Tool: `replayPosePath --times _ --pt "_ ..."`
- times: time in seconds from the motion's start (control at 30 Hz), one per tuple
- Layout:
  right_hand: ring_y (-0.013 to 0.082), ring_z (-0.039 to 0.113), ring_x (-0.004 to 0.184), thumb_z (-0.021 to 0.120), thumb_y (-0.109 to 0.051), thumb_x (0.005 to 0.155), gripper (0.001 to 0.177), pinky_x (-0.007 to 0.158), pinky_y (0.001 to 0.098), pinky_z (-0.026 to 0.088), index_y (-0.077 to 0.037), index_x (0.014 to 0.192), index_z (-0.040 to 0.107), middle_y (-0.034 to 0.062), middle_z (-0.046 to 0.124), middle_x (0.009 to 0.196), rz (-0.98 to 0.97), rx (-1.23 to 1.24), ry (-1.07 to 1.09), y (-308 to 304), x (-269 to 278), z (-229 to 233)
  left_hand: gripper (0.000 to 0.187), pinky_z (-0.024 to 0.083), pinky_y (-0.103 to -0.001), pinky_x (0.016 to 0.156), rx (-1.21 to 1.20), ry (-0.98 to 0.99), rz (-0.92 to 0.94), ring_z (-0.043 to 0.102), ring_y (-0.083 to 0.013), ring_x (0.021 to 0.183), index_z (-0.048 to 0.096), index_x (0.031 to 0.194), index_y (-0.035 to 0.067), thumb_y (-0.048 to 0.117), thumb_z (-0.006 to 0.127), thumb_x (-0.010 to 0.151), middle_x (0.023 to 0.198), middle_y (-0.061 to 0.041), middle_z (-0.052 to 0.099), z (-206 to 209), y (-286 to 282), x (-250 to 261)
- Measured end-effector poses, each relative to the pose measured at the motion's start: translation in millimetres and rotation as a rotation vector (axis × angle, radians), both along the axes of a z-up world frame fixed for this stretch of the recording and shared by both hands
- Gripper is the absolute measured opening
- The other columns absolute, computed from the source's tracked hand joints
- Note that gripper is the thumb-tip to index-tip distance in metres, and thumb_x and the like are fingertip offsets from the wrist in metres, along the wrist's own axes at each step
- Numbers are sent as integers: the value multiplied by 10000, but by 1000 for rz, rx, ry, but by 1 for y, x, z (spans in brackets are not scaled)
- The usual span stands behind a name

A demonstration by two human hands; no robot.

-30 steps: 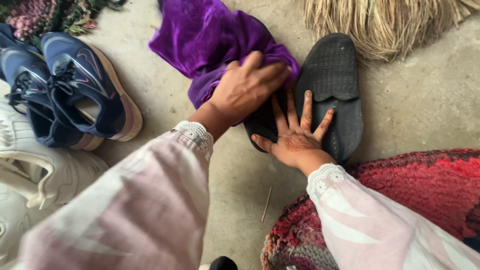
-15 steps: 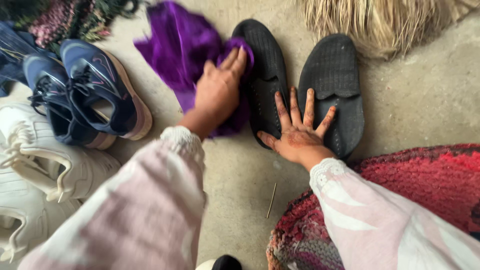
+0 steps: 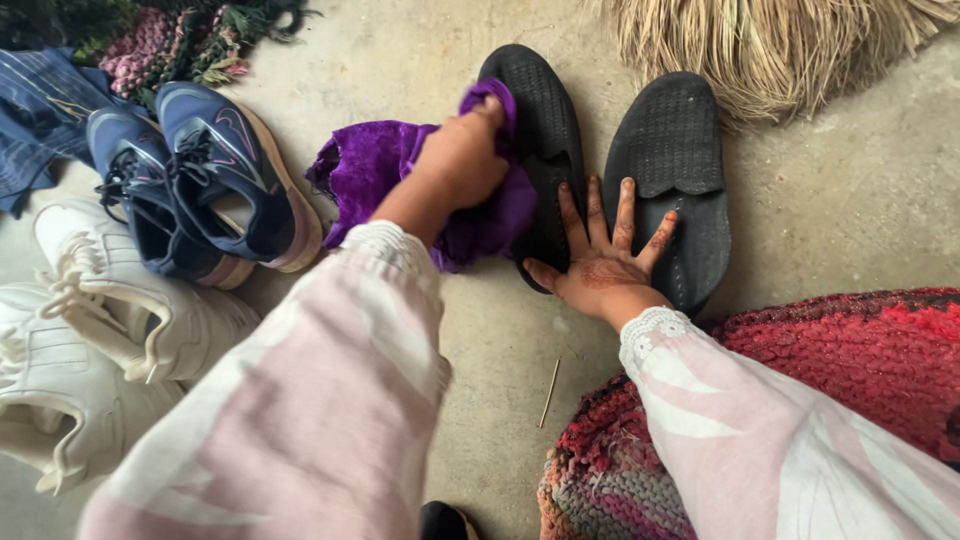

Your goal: The person wipes several pairs of shoes with a purple cloth, including pink slides, black slip-ons, and blue sneakers. They place the cleaned pink slides and black slip-ons onto a red metal shoe rack after wiping them.

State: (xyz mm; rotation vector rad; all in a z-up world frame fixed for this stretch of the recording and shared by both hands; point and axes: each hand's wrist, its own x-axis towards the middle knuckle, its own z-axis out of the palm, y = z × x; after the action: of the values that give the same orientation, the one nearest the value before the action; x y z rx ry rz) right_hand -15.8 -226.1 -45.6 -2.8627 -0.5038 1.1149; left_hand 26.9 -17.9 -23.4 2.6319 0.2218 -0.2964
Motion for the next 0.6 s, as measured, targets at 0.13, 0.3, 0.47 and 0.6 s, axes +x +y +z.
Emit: replayPosePath --times 0.13,0.3,0.47,0.6 --pt "334 -390 1455 542 -771 770 1155 971 773 -253 -334 1599 -133 25 -243 1676 42 23 -57 -4 -1 2 487 540 -408 943 -127 265 -347 701 -349 1057 709 1250 123 236 758 779 1145 -190 727 5 -11 -11" --pt "351 -326 1487 545 -777 795 1104 994 766 -250 -381 1595 -105 19 -179 1690 75 15 33 -4 11 16 480 553 -346 925 -438 388 -458 733 -218 1009 725 1233 116 228 733 767 1143 -109 783 39 3 -35" --pt "364 124 1527 666 -568 891 802 1167 689 36 -262 1555 337 67 322 1621 36 316 -104 -24 17 18 449 587 -330 878 -302 -142 -55 767 -204 923 743 1200 97 179 729 759 1069 -135 791 86 35 -22" --pt "288 511 1396 676 -261 990 493 1185 453 426 -184 1460 551 118 558 1468 -146 794 -526 -59 3 5 396 579 -384 744 -247 -760 -57 736 -277 810 726 1078 -50 188 779 766 898 -197 763 101 14 7"
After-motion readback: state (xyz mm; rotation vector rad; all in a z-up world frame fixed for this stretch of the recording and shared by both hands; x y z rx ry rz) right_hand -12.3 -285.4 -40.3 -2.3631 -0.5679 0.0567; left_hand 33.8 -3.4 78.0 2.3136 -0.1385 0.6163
